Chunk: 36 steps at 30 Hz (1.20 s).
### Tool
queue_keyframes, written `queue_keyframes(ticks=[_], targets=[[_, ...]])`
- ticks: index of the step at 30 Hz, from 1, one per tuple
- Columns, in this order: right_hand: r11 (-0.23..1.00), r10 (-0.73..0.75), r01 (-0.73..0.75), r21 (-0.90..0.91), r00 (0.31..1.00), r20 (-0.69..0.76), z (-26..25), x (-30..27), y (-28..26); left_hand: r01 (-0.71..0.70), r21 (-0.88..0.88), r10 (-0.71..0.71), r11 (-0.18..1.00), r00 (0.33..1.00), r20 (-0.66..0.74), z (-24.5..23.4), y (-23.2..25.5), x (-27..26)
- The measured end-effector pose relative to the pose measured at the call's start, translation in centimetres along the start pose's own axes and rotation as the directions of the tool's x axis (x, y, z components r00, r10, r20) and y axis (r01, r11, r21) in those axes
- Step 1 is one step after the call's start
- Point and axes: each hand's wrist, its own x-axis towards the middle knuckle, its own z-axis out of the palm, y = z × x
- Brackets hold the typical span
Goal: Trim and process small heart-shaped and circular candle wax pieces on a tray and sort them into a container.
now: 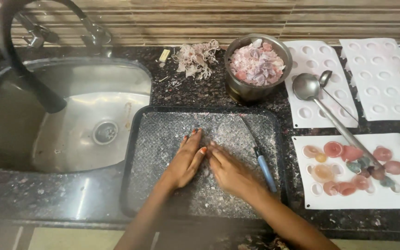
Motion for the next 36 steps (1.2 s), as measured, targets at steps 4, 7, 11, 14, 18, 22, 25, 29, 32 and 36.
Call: queue_keyframes(ticks=[4, 7, 11, 14, 18, 22, 25, 29, 32, 36], targets=[[0.999, 0.043, -0.041, -0.011, 0.989, 0.142, -3.0, -2.4, -0.5, -0.017, 0.042, 0.018, 0.999, 1.0, -0.021, 0.7, -0.7, 0.2], [0.992, -0.119, 0.115, -0.042, 0.988, -0.097, -1.7, -4.5, 0.8, -0.034, 0.108, 0.041, 0.994, 0.997, -0.066, 1.4, -1.1, 0.2], [0.999, -0.039, 0.038, -0.018, 0.996, -0.078, -2.5, -3.8, -0.6, -0.057, 0.113, 0.067, 0.992, 0.994, -0.085, 1.7, -0.2, 0.2], [0.99, 0.072, -0.062, -0.126, 0.995, 0.073, -2.5, -3.3, -1.7, -0.095, 0.154, 0.108, 0.983, 0.991, -0.074, 1.6, 0.1, 0.5], [0.964, -0.026, -0.004, -0.264, 0.994, -0.109, 0.1, -3.4, -0.3, -0.143, 0.199, 0.153, 0.969, 0.988, -0.035, 2.4, -1.6, 0.9], [0.856, 0.377, -0.464, 0.227, 0.862, 0.339, -5.6, -0.6, 0.4, -0.047, 0.313, 0.046, 0.949, 0.999, 0.01, 3.0, -2.4, 1.2], [0.661, 0.346, -0.471, 0.584, 0.882, 0.319, -10.3, 1.3, 2.4, -0.097, 0.269, 0.108, 0.958, 0.994, -0.026, 2.7, -2.4, 0.9], [0.577, 0.365, -0.373, 0.726, 0.914, 0.179, -15.3, 5.0, 6.5, -0.005, 0.268, 0.016, 0.964, 0.999, -0.04, 2.2, -0.9, 0.5], [0.657, 0.509, -0.275, 0.702, 0.849, -0.144, -17.8, 8.7, 9.6, -0.014, 0.269, 0.03, 0.963, 0.998, -0.053, 2.6, -1.5, 0.4], [0.891, 0.428, -0.278, 0.358, 0.774, -0.466, -17.7, 12.9, 13.4, -0.069, 0.291, 0.09, 0.954, 0.994, -0.059, 4.1, -4.6, 0.5]])
